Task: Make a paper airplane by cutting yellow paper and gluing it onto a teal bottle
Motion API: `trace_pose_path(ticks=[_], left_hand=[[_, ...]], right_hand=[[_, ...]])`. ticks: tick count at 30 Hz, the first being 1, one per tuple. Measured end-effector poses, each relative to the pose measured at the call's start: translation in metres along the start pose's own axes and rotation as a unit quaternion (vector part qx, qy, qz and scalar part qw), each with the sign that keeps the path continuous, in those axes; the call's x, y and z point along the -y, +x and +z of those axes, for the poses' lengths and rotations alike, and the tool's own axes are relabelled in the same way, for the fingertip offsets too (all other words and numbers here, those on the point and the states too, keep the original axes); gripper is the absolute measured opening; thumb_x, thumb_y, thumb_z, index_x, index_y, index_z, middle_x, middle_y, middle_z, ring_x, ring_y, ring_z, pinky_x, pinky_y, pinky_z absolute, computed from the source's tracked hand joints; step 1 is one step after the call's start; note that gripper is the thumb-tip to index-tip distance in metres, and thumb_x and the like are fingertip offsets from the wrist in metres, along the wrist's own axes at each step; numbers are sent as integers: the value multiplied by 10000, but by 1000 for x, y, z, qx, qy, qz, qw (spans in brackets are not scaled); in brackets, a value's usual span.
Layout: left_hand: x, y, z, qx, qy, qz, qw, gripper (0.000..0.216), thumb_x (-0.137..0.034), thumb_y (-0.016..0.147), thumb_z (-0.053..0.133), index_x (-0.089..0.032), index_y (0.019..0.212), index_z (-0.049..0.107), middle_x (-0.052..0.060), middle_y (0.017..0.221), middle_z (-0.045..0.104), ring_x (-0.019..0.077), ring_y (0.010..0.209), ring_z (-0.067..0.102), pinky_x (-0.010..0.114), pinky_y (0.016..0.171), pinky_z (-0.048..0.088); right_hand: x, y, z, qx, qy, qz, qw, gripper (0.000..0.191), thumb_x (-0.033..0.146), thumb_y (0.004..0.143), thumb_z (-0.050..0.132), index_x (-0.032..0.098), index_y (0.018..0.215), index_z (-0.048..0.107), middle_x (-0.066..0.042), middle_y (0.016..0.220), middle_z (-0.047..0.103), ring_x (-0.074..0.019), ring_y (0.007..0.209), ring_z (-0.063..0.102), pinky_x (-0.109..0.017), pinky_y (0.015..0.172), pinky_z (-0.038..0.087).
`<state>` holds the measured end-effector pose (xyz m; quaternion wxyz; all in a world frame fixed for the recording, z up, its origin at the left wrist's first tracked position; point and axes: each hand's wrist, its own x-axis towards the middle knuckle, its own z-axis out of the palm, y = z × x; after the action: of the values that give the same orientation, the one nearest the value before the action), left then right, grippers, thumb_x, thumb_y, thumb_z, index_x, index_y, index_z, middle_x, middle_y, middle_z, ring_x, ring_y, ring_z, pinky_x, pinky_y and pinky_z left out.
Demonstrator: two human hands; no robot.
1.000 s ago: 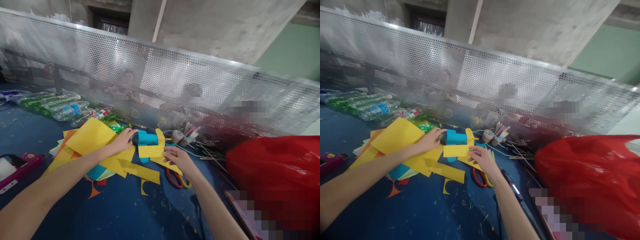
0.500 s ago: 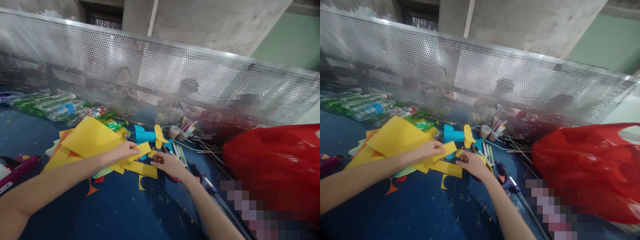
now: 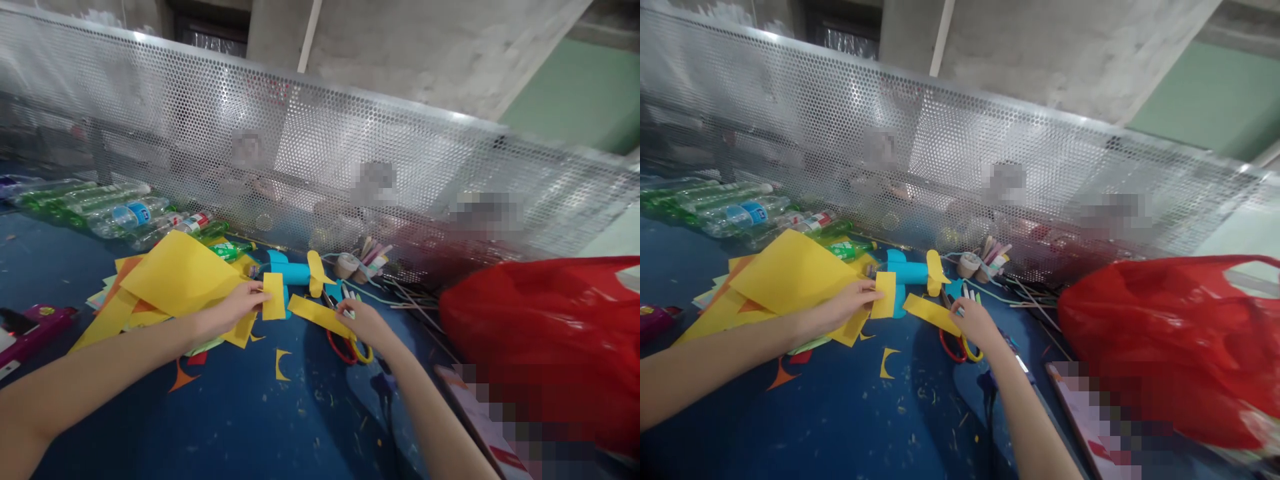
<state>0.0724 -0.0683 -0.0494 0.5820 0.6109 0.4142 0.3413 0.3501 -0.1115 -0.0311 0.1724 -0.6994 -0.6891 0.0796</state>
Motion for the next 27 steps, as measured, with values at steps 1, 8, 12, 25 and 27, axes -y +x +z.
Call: trace_pose_path(ticks=[1,8,12,25,27], left_hand=[[-1,-1,1,8,-6,-1,1000,202,-339,785,577,-164,885,587,65,885,634,185,764,590,293,652,446],[7,0,-1,2,32,12,999,173,-346,776,575,-186,737,522,-7,707,528,147,647,516,271,589,396],[2,-2,1,7,16,7,1000,154,-304,785,562,-184,707,506,-12,681,527,136,627,515,269,599,407],[4,-1,2,6,-19,-29,999,140,-266,779,621,-167,806,526,44,792,643,179,756,639,324,724,498],[3,-1,1,-8,-32,-48,998,188,-267,776,639,-157,865,515,60,829,644,183,766,648,327,735,503]], right_hand=[[-4,1,2,0,-3,7,1000,80,156,710,565,199,643,576,-22,668,624,-196,663,563,-284,618,384],[-14,2,15,5,7,6,1000,139,92,667,565,209,737,592,16,651,632,-163,617,582,-238,563,396],[-21,1,6,-22,-10,31,999,275,73,709,500,219,920,598,19,694,642,-153,617,595,-225,555,399],[-26,-4,10,-193,-147,97,965,207,143,817,497,92,973,624,-222,1043,586,-332,1053,523,-405,865,402],[-12,-5,8,-217,-149,83,961,223,217,834,513,102,994,617,-242,1155,540,-365,1122,471,-456,900,380]])
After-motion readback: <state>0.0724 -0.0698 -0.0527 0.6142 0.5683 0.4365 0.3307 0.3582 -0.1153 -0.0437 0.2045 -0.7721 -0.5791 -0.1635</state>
